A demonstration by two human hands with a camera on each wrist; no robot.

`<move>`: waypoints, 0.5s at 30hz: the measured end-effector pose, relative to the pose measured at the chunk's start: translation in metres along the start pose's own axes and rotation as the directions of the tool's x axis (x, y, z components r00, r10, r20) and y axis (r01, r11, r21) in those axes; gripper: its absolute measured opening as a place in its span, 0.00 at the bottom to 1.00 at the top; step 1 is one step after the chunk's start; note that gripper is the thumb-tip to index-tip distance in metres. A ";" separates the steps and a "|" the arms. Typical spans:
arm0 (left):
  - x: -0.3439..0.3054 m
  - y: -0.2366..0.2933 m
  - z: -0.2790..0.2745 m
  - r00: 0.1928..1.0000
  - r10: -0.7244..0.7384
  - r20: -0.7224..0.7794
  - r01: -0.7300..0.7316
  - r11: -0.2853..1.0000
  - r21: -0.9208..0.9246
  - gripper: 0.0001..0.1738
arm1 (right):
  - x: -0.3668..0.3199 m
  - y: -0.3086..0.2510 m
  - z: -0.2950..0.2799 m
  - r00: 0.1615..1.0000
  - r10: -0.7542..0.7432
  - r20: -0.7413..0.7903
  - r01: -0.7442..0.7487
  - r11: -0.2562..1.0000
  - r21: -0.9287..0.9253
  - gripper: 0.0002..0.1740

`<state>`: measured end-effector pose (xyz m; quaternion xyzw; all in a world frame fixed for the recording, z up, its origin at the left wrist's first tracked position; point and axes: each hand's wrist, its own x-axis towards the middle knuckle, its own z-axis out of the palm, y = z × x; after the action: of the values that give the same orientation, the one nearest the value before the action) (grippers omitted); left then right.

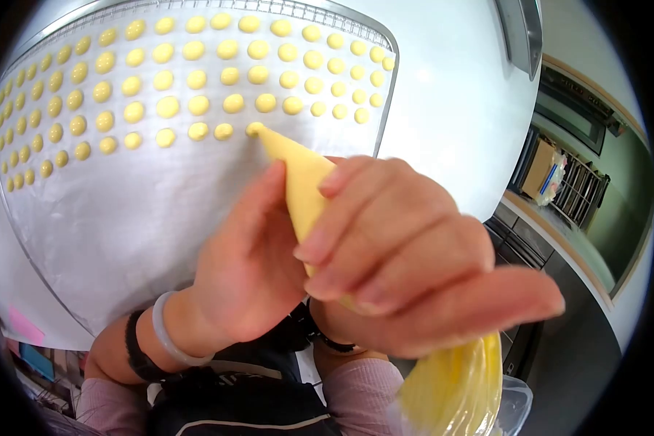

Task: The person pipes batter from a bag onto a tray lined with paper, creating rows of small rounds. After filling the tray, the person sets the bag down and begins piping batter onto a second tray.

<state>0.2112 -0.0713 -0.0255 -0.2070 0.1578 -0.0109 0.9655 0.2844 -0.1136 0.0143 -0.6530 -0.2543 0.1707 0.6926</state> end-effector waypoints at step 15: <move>0.016 -0.019 0.001 0.996 -0.054 -0.070 0.053 0.998 -0.028 0.24 | 0.000 0.001 -0.021 0.998 -0.004 -0.058 -0.001 0.996 -0.091 0.31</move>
<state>0.2273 -0.0895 -0.0218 -0.2235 0.1867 -0.0420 0.9557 0.2964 -0.1312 0.0132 -0.6884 -0.2421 0.1394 0.6694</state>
